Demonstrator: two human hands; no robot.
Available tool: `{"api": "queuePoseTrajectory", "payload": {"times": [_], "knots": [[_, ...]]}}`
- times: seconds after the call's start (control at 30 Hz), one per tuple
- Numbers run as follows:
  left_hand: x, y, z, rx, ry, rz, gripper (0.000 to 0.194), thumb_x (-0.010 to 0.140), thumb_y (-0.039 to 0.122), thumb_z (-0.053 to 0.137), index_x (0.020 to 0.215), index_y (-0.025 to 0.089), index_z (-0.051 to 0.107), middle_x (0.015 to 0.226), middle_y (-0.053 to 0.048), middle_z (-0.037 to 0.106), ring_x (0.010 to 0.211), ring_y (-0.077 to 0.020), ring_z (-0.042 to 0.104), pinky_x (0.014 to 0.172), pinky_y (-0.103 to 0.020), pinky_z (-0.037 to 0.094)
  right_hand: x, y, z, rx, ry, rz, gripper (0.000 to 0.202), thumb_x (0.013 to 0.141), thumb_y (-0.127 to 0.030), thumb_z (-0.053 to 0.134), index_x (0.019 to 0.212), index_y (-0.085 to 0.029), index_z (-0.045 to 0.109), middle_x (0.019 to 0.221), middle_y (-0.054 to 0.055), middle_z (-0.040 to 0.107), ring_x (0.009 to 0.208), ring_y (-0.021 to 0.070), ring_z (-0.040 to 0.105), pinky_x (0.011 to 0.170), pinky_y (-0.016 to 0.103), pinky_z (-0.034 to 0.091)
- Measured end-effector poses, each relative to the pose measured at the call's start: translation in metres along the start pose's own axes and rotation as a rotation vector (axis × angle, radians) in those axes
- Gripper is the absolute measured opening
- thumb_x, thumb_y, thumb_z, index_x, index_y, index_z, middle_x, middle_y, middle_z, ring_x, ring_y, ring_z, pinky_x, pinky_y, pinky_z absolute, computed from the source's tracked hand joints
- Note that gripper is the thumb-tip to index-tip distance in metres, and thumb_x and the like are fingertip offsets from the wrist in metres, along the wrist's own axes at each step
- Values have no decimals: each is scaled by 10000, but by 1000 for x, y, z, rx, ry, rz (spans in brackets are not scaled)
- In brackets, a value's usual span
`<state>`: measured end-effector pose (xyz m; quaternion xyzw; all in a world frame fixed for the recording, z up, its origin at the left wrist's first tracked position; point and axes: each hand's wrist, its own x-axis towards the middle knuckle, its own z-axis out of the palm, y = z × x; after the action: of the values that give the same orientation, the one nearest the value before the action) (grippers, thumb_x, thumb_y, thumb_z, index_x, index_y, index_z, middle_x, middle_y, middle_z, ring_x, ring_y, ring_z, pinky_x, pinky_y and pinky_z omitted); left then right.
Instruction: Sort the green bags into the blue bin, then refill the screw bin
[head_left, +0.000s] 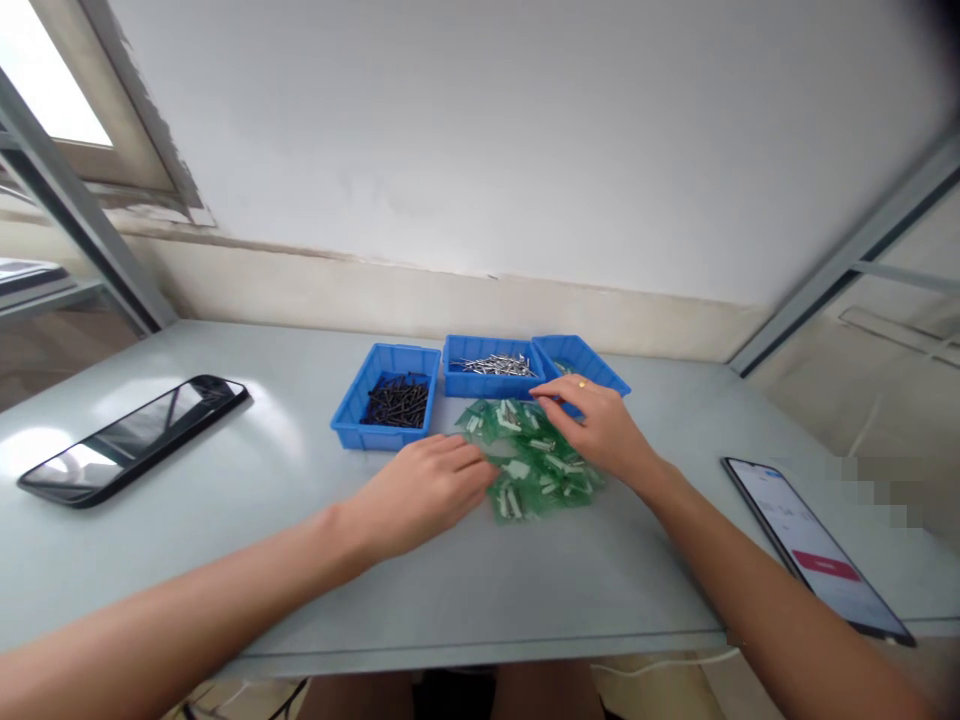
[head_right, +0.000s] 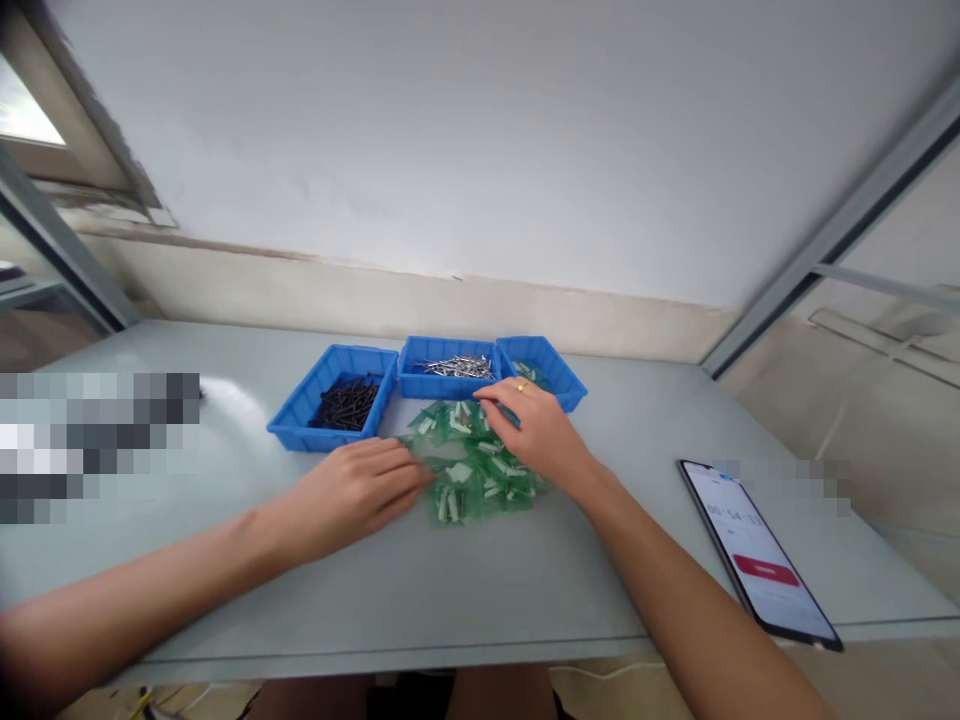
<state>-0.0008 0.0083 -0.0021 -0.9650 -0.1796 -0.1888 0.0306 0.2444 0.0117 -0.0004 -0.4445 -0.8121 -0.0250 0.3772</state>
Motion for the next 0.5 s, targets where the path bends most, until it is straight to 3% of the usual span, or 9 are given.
{"api": "queuePoseTrajectory", "payload": {"times": [0.1,0.2,0.27,0.5], "knots": [[2,1,-2,-207,138,-243,171,897,204,479,919,167,644,803,-28,675,729,-148,616,654,-249,474,0,-10,-4,98,-81,-15,207,925,-279,459,990,-208,643,952,48,694,898,183,625,818,316,463],[5,5,-6,-399,189,-456,131,861,202,519,884,176,645,728,6,667,644,-119,600,593,-216,461,-1,-21,-5,188,-228,-37,248,911,-362,486,1067,-226,622,963,47,687,890,185,626,784,305,469],[6,8,-8,-493,219,-515,123,852,218,531,862,176,646,652,23,640,590,-109,573,566,-209,451,-2,-27,-3,200,-280,-20,266,880,-398,535,1067,-231,622,941,45,687,856,185,626,753,297,466],[10,13,-14,-671,313,-605,125,839,218,530,799,152,629,592,25,572,569,-108,514,536,-206,407,0,-34,2,322,-358,118,228,857,-417,567,801,-210,646,700,2,619,620,132,543,565,243,416]]}}
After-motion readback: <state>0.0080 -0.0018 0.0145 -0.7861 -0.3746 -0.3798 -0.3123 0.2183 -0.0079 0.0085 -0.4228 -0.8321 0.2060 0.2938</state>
